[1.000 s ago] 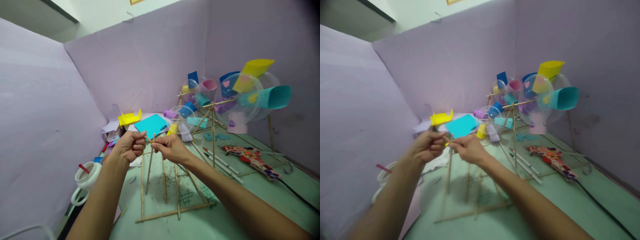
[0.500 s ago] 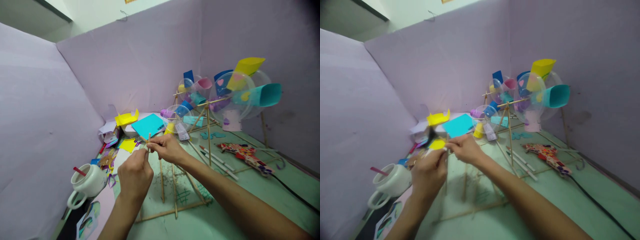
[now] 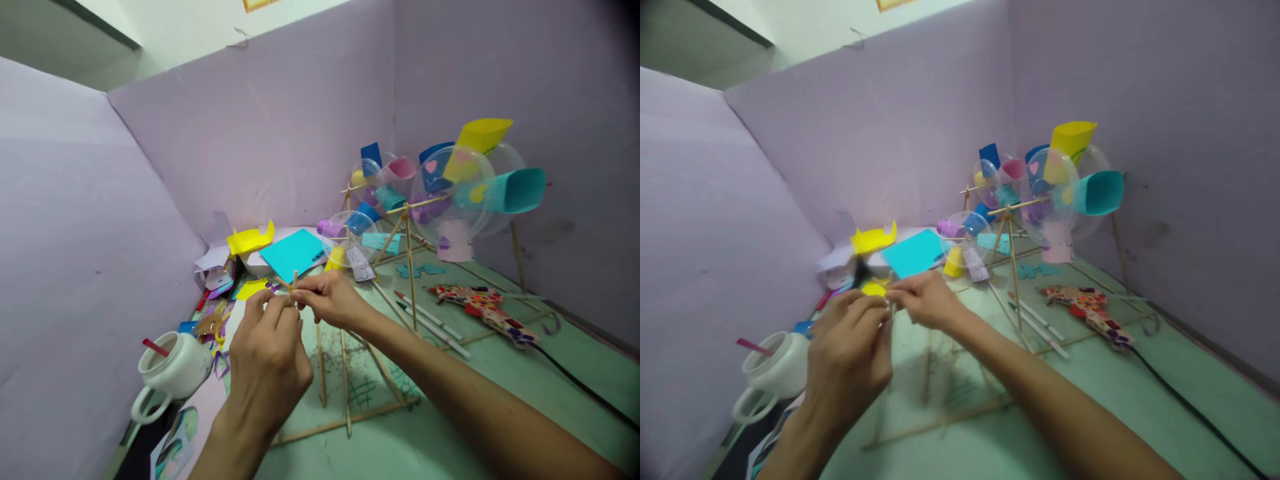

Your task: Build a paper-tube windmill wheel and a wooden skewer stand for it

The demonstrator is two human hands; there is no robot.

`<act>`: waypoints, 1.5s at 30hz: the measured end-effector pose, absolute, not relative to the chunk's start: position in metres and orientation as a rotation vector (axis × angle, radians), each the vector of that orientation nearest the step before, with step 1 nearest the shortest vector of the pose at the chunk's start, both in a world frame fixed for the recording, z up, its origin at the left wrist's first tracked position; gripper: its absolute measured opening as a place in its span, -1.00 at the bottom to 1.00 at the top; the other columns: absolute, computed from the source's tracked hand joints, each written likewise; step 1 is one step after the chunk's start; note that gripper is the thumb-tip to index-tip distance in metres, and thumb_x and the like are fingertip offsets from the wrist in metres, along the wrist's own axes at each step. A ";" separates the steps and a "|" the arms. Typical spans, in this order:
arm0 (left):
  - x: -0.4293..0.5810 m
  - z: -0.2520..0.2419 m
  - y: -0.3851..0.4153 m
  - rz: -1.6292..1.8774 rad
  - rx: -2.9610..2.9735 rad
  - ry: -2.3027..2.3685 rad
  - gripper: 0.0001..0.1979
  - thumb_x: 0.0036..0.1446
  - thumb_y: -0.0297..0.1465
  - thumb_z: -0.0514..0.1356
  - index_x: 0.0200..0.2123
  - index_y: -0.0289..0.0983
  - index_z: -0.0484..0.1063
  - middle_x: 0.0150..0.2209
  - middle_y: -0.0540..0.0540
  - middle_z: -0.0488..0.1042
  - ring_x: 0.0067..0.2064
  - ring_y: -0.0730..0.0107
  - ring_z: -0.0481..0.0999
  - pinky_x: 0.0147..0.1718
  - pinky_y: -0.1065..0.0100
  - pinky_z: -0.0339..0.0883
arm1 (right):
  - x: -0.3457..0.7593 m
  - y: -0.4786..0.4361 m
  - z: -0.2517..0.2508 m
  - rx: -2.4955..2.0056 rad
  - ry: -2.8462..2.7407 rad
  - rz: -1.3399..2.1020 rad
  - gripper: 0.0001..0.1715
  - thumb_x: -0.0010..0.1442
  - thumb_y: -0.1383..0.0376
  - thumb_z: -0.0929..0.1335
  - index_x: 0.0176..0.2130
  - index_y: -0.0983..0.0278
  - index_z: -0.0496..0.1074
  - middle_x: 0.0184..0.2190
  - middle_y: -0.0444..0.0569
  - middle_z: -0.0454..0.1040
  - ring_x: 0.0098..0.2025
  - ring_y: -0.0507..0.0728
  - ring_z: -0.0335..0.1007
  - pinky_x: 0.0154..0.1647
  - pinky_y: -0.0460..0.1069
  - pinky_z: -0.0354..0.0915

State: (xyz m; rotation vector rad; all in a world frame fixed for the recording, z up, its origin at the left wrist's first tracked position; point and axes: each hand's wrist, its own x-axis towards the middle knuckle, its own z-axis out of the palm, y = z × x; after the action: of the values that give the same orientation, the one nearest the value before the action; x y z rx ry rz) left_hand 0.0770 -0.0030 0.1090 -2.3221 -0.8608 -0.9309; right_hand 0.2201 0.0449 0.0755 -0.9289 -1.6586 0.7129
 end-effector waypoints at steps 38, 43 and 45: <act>0.097 0.172 0.030 -0.134 -2.469 -0.747 -0.73 -0.12 -0.60 -0.01 -0.48 -0.24 0.44 -0.49 -0.08 0.36 -0.46 0.31 0.28 -0.55 0.31 -0.10 | 0.217 0.046 0.076 -0.926 -1.687 0.444 -0.69 -0.05 0.33 0.26 -0.74 0.31 0.15 -0.74 -0.22 0.00 -0.62 -0.07 -0.04 -0.59 -0.13 -0.09; 0.107 0.186 0.050 -0.083 -2.617 -0.987 -0.89 -0.17 -0.50 0.03 -0.64 -0.25 0.30 -0.58 -0.04 0.29 -0.53 0.40 0.19 -0.54 0.33 -0.08 | 0.216 0.045 0.077 -0.866 -1.688 0.438 -0.68 -0.01 0.34 0.25 -0.73 0.30 0.14 -0.73 -0.23 -0.01 -0.62 -0.09 -0.08 -0.60 -0.14 -0.10; 0.110 0.192 0.059 -0.089 -2.746 -1.162 -0.88 -0.18 -0.48 0.03 -0.68 -0.25 0.24 -0.64 0.00 0.23 -0.55 0.44 0.17 -0.55 0.35 -0.05 | 0.216 0.045 0.076 -0.867 -1.688 0.439 -0.67 0.01 0.34 0.25 -0.72 0.31 0.15 -0.74 -0.24 -0.01 -0.64 -0.09 -0.08 -0.61 -0.14 -0.10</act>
State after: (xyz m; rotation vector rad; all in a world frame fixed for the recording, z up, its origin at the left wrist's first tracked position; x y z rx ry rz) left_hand 0.1103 0.0590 0.1917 -2.7457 -1.1618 -0.0892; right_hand 0.2158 0.0445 0.0764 -0.8671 -1.6883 0.4390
